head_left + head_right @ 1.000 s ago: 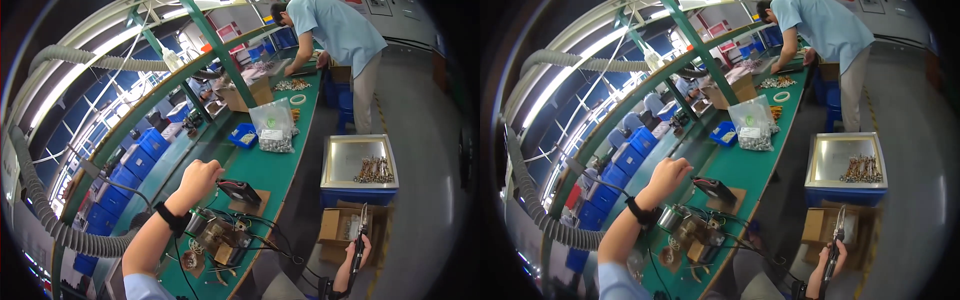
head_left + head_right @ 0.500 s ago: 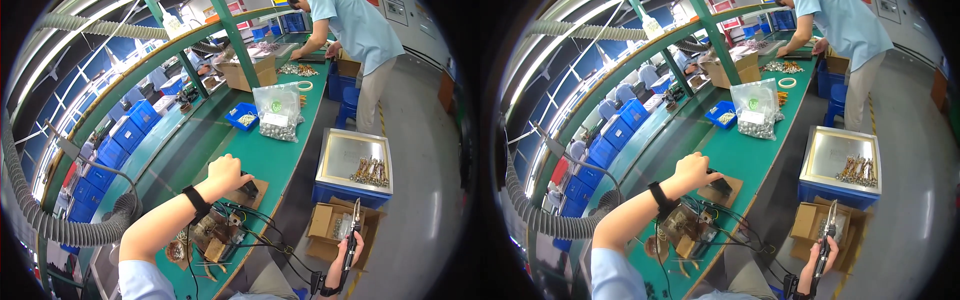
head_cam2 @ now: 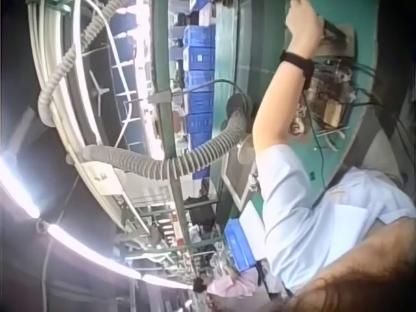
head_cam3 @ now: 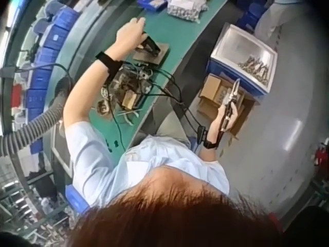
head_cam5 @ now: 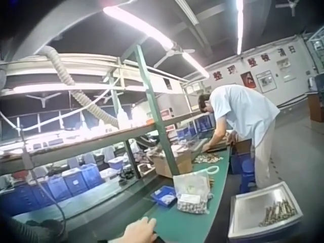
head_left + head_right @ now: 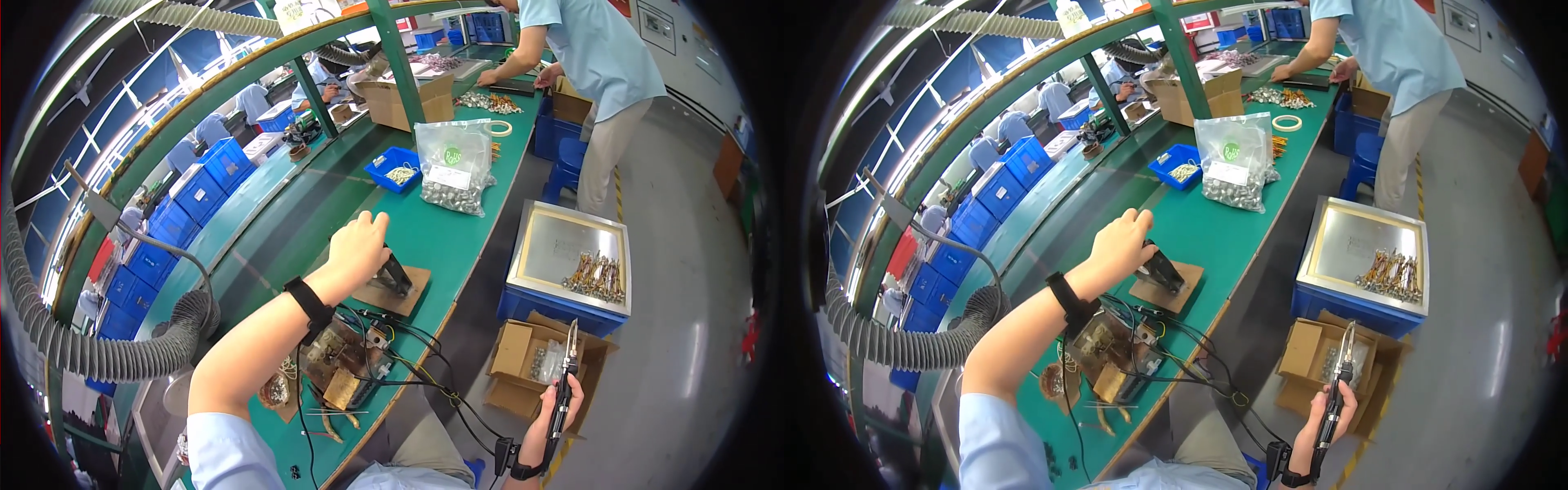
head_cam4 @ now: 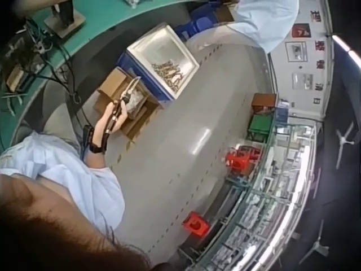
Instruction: The person solders wires to circuit boards using a soldering iron, moves a fan, and separates a bundle of wires by hand before continuing to solder more assemblies.
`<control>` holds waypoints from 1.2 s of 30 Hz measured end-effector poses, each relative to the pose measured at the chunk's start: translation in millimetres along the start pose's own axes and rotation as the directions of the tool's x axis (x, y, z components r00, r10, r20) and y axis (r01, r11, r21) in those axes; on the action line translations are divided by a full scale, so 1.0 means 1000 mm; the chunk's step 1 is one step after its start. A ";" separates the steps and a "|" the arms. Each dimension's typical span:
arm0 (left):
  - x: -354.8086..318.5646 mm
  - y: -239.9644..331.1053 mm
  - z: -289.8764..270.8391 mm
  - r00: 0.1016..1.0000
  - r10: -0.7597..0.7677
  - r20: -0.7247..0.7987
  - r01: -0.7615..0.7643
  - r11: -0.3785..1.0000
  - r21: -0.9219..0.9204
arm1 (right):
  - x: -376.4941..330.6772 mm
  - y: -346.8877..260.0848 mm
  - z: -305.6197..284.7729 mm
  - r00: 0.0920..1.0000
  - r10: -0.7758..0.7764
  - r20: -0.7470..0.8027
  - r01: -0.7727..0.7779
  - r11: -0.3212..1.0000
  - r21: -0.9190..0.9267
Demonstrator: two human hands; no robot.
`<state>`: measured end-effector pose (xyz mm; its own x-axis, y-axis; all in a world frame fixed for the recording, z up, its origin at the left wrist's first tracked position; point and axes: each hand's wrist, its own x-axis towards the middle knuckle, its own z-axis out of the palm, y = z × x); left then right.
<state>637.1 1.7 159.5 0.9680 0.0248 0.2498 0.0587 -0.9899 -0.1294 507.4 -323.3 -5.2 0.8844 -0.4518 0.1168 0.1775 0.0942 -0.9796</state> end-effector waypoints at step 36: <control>0.010 -0.066 -0.030 0.942 0.033 0.333 -0.059 0.996 0.069 | -0.007 -0.005 0.012 0.996 -0.029 0.080 0.035 0.997 -0.071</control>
<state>635.2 63.0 199.2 0.9953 0.0373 -0.0889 0.0179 -0.9776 -0.2095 505.5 -310.6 1.1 0.9105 -0.3821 0.1578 0.1769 0.0150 -0.9841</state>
